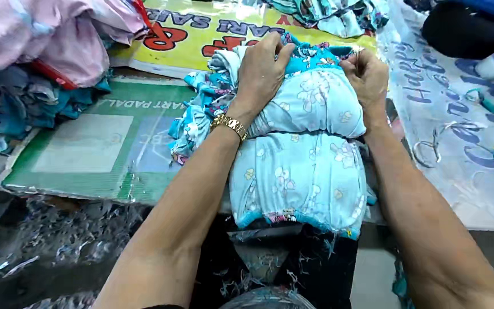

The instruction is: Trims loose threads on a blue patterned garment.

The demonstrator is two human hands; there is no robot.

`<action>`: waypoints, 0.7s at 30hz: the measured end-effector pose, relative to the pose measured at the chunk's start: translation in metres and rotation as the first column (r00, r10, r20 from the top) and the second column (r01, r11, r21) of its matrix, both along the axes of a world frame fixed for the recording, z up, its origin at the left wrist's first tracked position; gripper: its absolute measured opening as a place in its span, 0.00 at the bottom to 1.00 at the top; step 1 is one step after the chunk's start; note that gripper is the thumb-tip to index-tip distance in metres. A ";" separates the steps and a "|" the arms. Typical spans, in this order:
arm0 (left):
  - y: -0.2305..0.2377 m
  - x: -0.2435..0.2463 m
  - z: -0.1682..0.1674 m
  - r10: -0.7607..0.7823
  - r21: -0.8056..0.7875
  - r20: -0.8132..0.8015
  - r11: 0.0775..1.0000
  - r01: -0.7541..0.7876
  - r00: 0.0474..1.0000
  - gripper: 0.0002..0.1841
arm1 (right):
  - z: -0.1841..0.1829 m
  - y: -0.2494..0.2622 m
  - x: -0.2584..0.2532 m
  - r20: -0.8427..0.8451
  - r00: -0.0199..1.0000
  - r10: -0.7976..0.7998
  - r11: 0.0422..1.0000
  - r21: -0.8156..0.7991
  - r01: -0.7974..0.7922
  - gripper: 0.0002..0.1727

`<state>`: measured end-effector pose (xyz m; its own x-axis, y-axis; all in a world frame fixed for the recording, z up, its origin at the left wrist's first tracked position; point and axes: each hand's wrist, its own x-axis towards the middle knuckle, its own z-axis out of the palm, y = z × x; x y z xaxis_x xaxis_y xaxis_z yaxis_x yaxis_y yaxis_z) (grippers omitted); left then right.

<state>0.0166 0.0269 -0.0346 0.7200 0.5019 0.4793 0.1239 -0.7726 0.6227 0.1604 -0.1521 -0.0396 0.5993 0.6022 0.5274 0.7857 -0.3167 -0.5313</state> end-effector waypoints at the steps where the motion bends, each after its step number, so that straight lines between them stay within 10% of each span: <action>1: 0.001 0.002 0.003 -0.006 0.007 -0.004 1.000 0.007 1.000 0.20 | 0.005 -0.004 0.000 -0.004 1.000 0.019 1.000 0.016 -0.019 0.21; 7: 0.005 0.007 0.007 0.066 0.006 -0.082 0.998 -0.065 0.994 0.22 | 0.044 -0.057 -0.073 0.158 0.982 0.106 0.940 0.306 -0.151 0.16; 13: -0.034 -0.030 0.027 0.071 0.527 0.095 0.843 -0.111 0.993 0.17 | -0.004 -0.059 -0.110 -0.387 0.715 0.582 0.811 0.347 -0.471 0.10; 16: -0.091 -0.083 0.018 -0.374 0.723 0.154 0.673 0.153 0.915 0.11 | -0.011 -0.057 -0.100 -0.497 0.556 0.666 0.741 0.525 -0.419 0.10; 18: -0.118 -0.105 -0.006 -0.595 0.750 -0.105 0.479 0.456 0.797 0.10 | -0.013 -0.059 -0.098 -0.503 0.486 0.715 0.695 0.589 -0.412 0.11; 21: -0.122 -0.118 -0.025 -0.541 0.645 -0.373 0.433 0.630 0.754 0.19 | -0.017 -0.061 -0.095 -0.496 0.457 0.739 0.669 0.624 -0.404 0.13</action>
<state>-0.1018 -0.0956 -0.0600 0.7687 -0.5181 0.3750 -0.5100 -0.8504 -0.1294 0.0653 -0.2132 -0.0564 0.4489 0.8005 0.3971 0.0655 0.4137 -0.9080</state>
